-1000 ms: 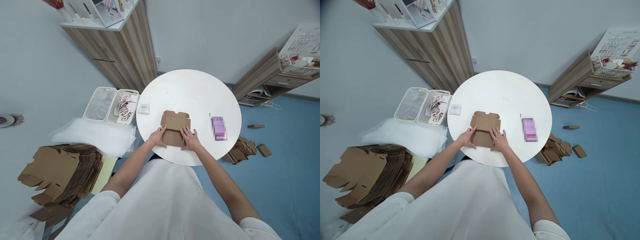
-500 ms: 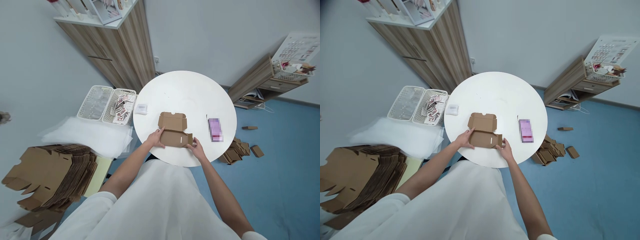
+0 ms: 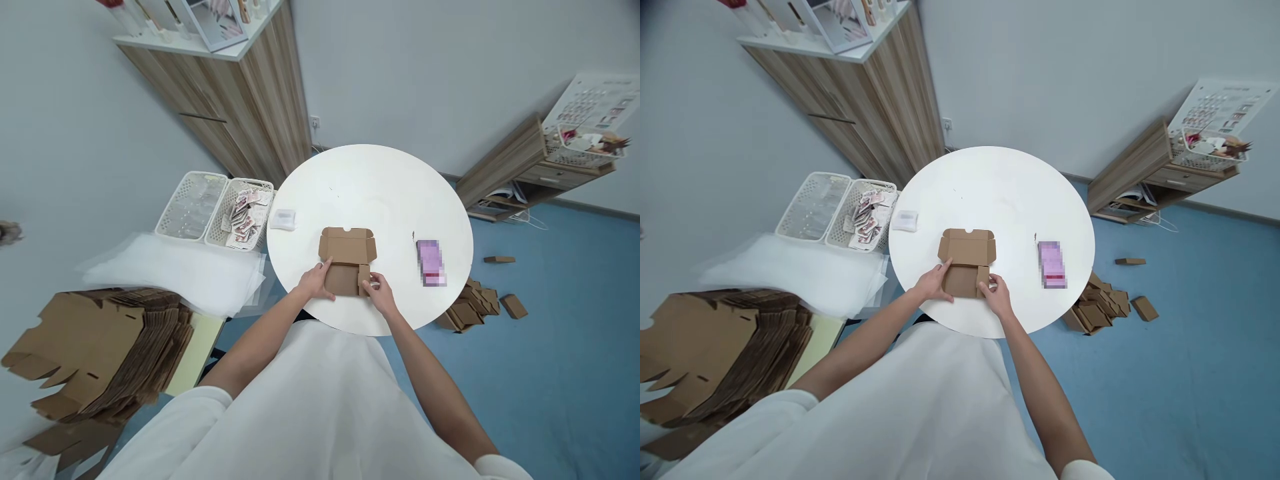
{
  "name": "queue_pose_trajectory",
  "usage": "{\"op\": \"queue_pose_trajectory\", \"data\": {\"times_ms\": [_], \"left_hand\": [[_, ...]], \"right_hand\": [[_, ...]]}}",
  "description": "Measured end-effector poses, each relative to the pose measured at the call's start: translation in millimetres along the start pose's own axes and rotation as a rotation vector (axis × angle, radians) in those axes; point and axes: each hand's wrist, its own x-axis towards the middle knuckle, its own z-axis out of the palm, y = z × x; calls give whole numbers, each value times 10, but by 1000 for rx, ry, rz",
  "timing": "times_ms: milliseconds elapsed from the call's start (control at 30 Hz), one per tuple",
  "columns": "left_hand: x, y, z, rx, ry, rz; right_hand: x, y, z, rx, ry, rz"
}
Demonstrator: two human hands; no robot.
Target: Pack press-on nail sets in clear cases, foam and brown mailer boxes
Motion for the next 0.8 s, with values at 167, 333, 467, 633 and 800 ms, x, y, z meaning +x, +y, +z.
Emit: {"op": "queue_pose_trajectory", "data": {"times_ms": [167,333,467,633,800], "left_hand": [[-33,-19,96,-120,50,28],[-144,-91,262,-400,148,109],[-226,-120,405,-578,235,84],[-248,-104,553,-786,299,-73],[-252,-93,575,-913,291,-110]], "right_hand": [[132,66,35,-226,70,57],[160,130,66,-265,95,57],[152,119,84,-255,121,62],[41,138,66,-206,175,97],[-191,243,56,5,184,122]]}}
